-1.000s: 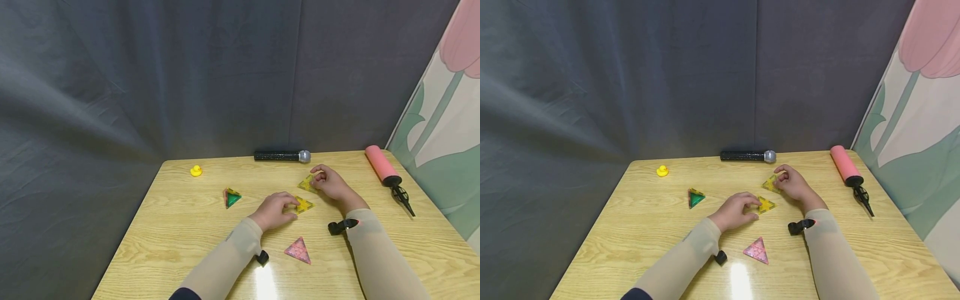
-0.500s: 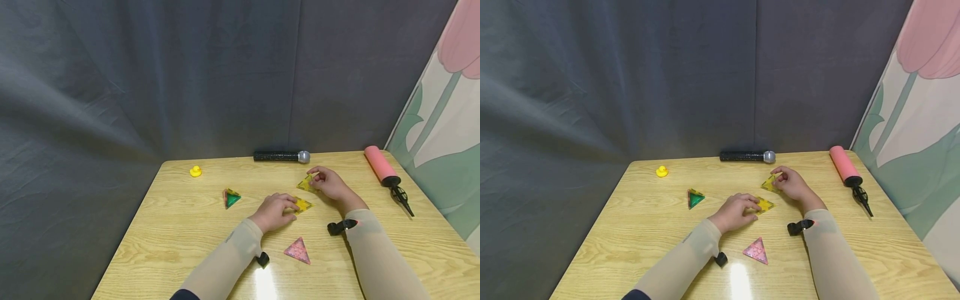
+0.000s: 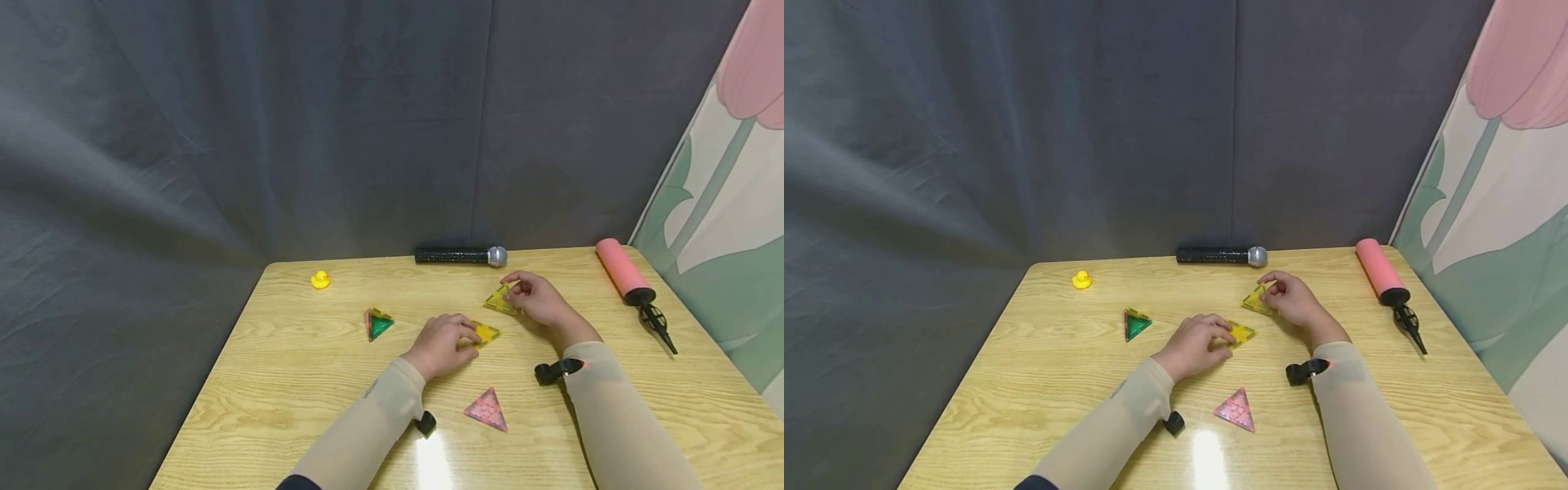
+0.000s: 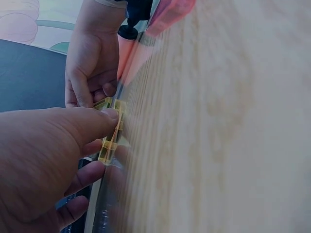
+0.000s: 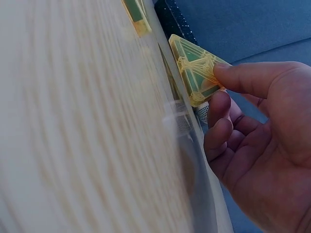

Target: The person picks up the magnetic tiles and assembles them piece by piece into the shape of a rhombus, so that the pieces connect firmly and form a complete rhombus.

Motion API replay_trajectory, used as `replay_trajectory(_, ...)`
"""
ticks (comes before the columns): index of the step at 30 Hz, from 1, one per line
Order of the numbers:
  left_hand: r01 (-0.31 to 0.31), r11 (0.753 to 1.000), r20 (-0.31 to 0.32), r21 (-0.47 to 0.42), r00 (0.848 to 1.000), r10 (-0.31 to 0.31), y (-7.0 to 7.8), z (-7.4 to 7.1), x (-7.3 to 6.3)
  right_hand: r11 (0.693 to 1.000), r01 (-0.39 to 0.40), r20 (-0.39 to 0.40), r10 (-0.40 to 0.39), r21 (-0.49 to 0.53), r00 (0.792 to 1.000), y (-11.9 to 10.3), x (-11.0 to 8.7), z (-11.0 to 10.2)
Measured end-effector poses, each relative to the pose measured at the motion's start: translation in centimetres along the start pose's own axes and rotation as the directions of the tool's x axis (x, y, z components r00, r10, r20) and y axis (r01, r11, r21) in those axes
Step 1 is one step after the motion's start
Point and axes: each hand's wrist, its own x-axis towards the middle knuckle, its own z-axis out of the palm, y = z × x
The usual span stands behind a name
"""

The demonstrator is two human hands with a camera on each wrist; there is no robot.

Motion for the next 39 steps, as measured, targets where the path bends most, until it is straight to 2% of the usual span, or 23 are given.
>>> replay_trajectory(7,0.049,0.999,-0.01,-0.015,0.999,-0.05,0.0,-0.6,-0.4,1.0,-0.012,-0.003,0.012,-0.012,1.0,-0.4,-0.1,-0.1)
replay_trajectory(15,0.082,0.996,-0.035,-0.039,0.996,-0.083,-0.7,-0.8,-0.7,1.0,-0.004,-0.015,0.004,-0.014,1.0,-0.9,-0.1,-0.1)
replay_trajectory(21,0.092,0.994,-0.068,-0.052,0.993,-0.096,-1.4,-0.7,-1.0,1.0,0.023,-0.015,-0.023,-0.015,1.0,-1.5,-0.1,0.1)
replay_trajectory(27,0.12,0.988,-0.061,-0.103,0.99,-0.126,-1.9,-0.5,-1.4,0.999,0.03,-0.028,-0.031,-0.017,0.999,-2.1,0.1,0.4)
replay_trajectory(39,0.141,0.98,-0.085,-0.14,0.984,-0.154,-2.2,-0.2,-1.9,0.998,0.026,-0.044,-0.028,-0.055,0.999,-3.2,0.2,1.4)
